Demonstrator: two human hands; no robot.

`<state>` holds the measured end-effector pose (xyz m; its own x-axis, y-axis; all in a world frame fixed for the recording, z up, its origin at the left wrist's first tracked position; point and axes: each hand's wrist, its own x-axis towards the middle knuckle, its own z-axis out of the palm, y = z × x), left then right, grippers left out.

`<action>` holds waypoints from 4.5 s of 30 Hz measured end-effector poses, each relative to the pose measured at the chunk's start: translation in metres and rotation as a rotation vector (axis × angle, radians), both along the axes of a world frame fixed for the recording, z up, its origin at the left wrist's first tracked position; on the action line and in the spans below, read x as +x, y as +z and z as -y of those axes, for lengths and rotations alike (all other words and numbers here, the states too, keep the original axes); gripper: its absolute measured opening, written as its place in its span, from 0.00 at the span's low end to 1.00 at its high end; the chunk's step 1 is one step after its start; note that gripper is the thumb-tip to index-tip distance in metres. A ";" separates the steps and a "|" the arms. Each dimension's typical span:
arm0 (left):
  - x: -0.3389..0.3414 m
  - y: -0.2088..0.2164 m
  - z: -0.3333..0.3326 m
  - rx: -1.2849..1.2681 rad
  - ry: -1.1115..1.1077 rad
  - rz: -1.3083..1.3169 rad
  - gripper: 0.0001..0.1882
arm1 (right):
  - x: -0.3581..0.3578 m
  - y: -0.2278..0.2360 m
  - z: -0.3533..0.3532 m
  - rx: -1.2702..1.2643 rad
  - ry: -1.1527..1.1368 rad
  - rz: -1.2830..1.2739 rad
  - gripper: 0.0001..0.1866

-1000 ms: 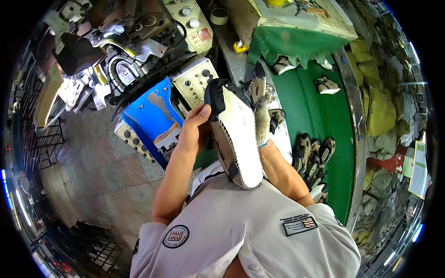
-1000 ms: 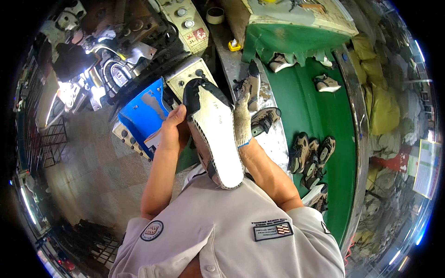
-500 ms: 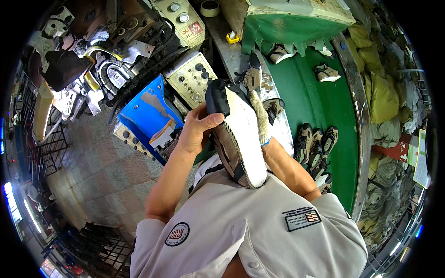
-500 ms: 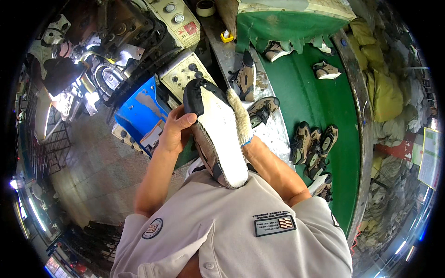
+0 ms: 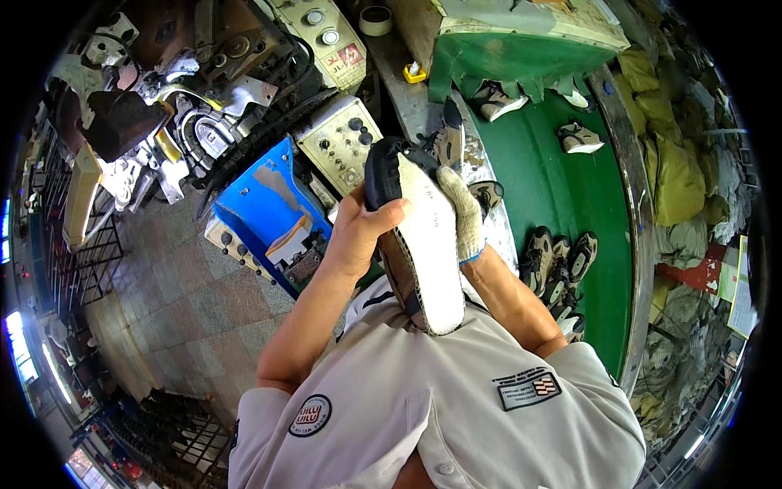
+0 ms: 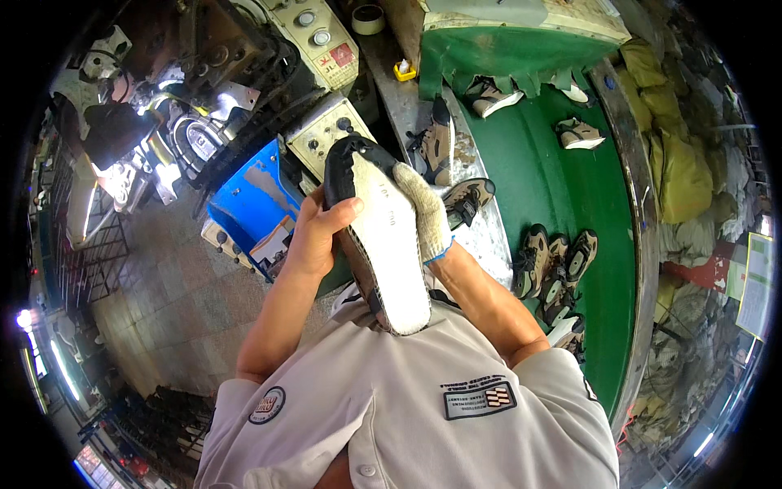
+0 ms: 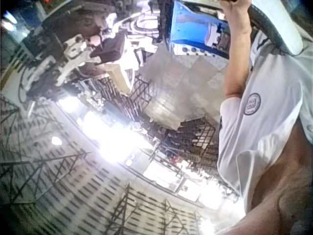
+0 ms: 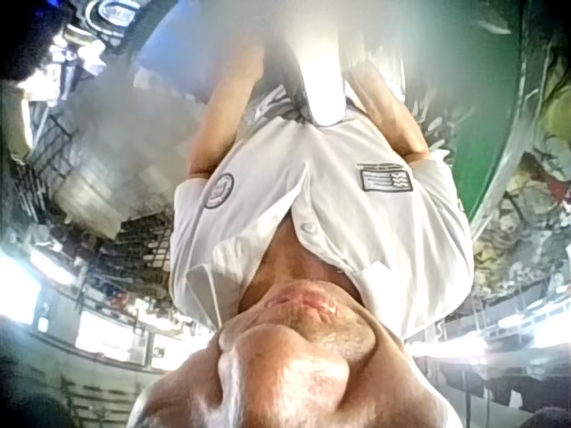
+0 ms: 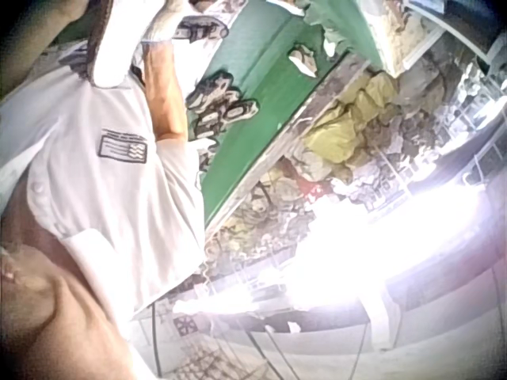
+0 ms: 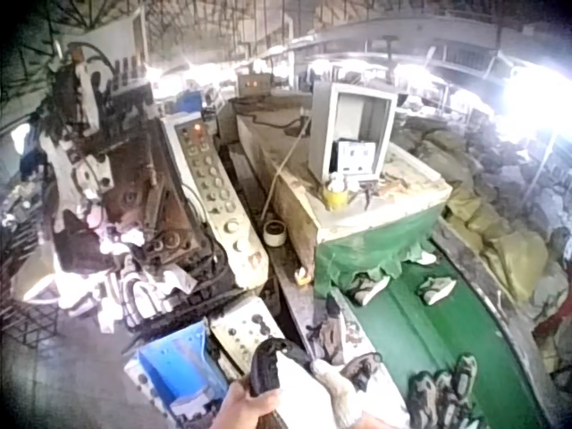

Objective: The person places a shoe upper onto a lasting machine, activates the machine to press and shape the material over the last, removes the shoe, and places it on a conveyor belt.

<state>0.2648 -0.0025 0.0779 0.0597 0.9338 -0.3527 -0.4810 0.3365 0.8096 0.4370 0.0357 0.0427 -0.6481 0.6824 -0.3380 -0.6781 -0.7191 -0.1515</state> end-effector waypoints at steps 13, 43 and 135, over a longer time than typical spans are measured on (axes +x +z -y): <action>0.057 -0.006 -0.020 0.242 -0.138 -0.329 0.43 | 0.040 -0.034 -0.007 0.026 -0.269 -0.094 0.27; -0.058 -0.127 0.042 0.124 0.046 -2.109 0.14 | 0.284 -0.351 -0.339 0.082 -0.140 1.847 0.57; -0.256 -0.127 -0.023 -0.019 0.855 0.033 0.23 | -0.331 -0.090 -0.068 0.691 -0.044 0.730 0.26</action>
<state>0.0090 0.0207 -0.0489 -0.6521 0.6565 -0.3793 -0.5987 -0.1390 0.7888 0.1064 0.1038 -0.0475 -0.4098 0.8974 -0.1634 -0.2762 -0.2928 -0.9154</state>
